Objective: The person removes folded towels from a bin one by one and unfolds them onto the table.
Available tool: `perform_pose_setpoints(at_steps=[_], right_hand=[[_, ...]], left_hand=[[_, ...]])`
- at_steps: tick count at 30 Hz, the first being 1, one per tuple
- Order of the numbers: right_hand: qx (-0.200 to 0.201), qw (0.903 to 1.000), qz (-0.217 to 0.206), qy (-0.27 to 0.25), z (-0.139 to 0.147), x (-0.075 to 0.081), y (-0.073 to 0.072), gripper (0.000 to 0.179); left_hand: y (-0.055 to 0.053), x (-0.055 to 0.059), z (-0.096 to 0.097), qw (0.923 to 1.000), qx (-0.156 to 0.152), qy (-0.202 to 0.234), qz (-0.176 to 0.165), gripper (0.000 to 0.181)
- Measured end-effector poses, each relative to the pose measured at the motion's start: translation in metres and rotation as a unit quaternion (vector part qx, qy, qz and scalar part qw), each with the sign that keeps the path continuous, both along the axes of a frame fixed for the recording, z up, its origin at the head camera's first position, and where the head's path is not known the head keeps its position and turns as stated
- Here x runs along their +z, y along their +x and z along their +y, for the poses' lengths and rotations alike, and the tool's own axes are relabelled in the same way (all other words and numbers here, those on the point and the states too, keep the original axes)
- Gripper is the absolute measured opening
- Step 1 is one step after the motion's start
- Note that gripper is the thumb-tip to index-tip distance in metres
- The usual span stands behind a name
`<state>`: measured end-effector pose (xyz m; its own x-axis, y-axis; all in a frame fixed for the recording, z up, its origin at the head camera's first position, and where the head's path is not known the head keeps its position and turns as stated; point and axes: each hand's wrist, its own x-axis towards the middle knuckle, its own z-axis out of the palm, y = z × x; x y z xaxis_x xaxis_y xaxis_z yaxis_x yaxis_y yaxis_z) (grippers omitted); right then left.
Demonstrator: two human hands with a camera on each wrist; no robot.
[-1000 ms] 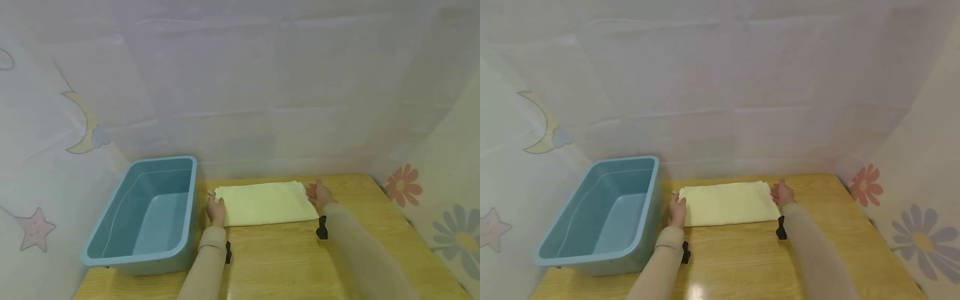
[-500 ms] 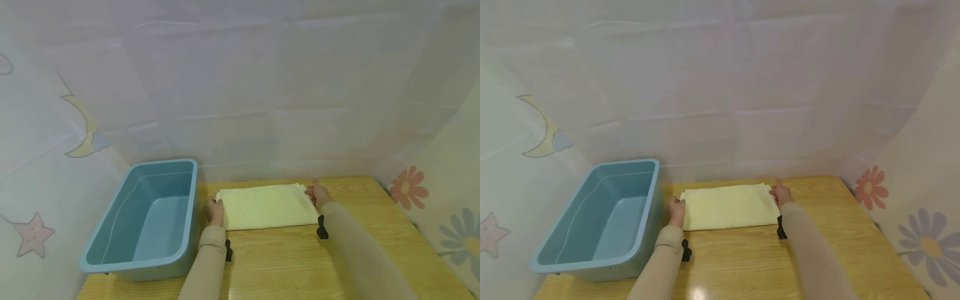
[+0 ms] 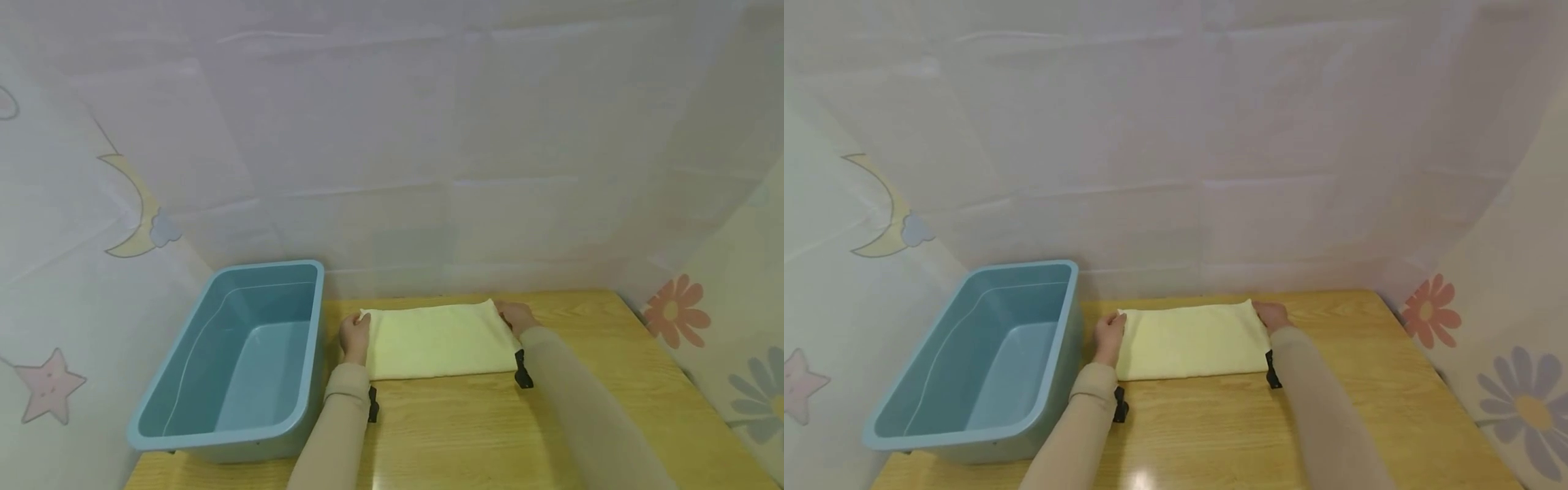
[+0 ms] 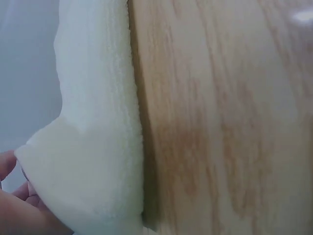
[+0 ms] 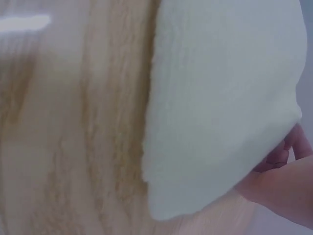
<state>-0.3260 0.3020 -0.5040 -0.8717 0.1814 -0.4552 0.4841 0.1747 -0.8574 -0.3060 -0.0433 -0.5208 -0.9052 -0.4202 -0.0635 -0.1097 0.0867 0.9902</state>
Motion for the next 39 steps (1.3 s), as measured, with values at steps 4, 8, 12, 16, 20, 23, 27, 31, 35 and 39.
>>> perform_pose_setpoints(at_steps=[4,8,12,16,20,23,27,31,35,39], right_hand=[[0.021,0.9997,0.007,0.012,0.000,-0.004,-0.005,0.066],[0.038,0.9973,0.037,0.051,0.000,-0.005,-0.011,0.062],[0.055,0.9878,0.080,0.122,-0.001,-0.007,-0.022,0.057],[0.062,0.9792,0.144,0.129,0.024,-0.056,-0.061,0.048],[0.065,0.9691,0.201,0.128,0.052,-0.103,-0.093,0.036],[0.061,0.9616,0.221,0.151,0.051,-0.094,-0.090,0.034],[0.063,0.9599,0.203,0.182,0.022,-0.034,-0.053,0.035],[0.103,0.9613,0.172,0.189,-0.005,0.018,-0.020,0.036],[0.121,0.9608,0.172,0.181,-0.010,0.028,-0.011,0.041],[0.116,0.9638,0.174,0.166,-0.012,0.028,-0.007,0.044]], left_hand=[[0.006,0.020,0.004,0.9985,-0.010,-0.043,-0.033,0.037],[-0.009,0.004,-0.006,0.9991,-0.029,-0.023,-0.022,0.038],[-0.061,-0.071,-0.020,0.9994,-0.031,0.001,0.013,0.046],[-0.090,-0.109,-0.024,0.9998,-0.011,-0.006,0.018,0.047],[-0.053,-0.042,-0.019,0.9997,-0.014,-0.016,-0.011,0.037],[-0.031,0.002,-0.014,0.9983,-0.029,-0.044,-0.026,0.033],[-0.021,0.017,-0.009,0.9930,-0.040,-0.106,-0.033,0.033],[-0.017,0.020,-0.007,0.9926,-0.045,-0.098,-0.055,0.045],[-0.012,0.021,-0.008,0.9915,-0.078,-0.003,-0.103,0.069],[-0.004,0.024,-0.016,0.9660,-0.173,0.091,-0.169,0.087]])
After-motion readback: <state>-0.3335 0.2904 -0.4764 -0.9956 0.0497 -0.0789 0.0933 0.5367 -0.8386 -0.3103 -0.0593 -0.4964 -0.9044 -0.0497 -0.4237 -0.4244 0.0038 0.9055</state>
